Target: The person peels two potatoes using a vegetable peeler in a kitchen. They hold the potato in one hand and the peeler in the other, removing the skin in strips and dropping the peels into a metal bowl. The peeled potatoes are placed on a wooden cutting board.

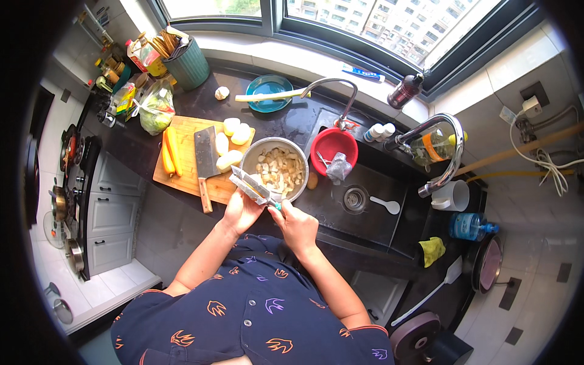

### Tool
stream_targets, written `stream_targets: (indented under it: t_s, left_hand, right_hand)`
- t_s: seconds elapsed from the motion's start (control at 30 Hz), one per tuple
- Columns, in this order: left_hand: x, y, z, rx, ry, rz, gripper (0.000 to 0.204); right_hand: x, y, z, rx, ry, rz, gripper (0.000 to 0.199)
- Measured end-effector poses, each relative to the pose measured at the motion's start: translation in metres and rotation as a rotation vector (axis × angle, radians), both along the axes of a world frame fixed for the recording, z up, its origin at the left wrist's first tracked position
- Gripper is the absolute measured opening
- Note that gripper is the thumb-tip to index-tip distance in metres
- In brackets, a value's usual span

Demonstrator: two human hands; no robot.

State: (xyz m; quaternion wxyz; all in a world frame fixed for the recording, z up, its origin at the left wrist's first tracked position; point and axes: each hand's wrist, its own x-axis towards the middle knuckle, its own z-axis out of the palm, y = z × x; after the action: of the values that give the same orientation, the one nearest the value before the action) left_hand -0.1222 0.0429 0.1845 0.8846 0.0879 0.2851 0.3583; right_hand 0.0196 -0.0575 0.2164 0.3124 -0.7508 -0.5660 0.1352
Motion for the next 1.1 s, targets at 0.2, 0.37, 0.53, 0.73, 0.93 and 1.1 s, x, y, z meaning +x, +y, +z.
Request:
stream_targets:
  t_s: [0.2, 0.37, 0.53, 0.73, 0.93, 1.1]
  left_hand:
    - [-0.008, 0.003, -0.002, 0.069, 0.011, 0.013, 0.031]
    - [-0.006, 0.002, 0.014, 0.069, 0.041, 0.029, 0.031]
    - [-0.005, 0.009, -0.007, 0.121, 0.187, 0.059, 0.033]
    - [0.010, 0.004, 0.012, 0.082, 0.210, 0.098, 0.035]
    - [-0.004, 0.001, 0.008, 0.062, 0.144, 0.055, 0.047]
    - [-0.011, 0.017, 0.000, -0.149, -0.173, -0.104, 0.055]
  right_hand:
    - [0.012, 0.005, -0.027, -0.036, -0.021, 0.009, 0.042]
    - [0.039, 0.004, -0.040, -0.334, 0.085, -0.237, 0.053]
    - [0.023, 0.002, 0.006, -0.207, 0.225, -0.164, 0.043]
    - [0.009, 0.005, 0.003, -0.122, 0.047, -0.038, 0.042]
    - [0.038, 0.006, -0.039, -0.388, 0.104, -0.220, 0.051]
    - [0.018, 0.001, -0.004, -0.234, 0.265, -0.197, 0.046]
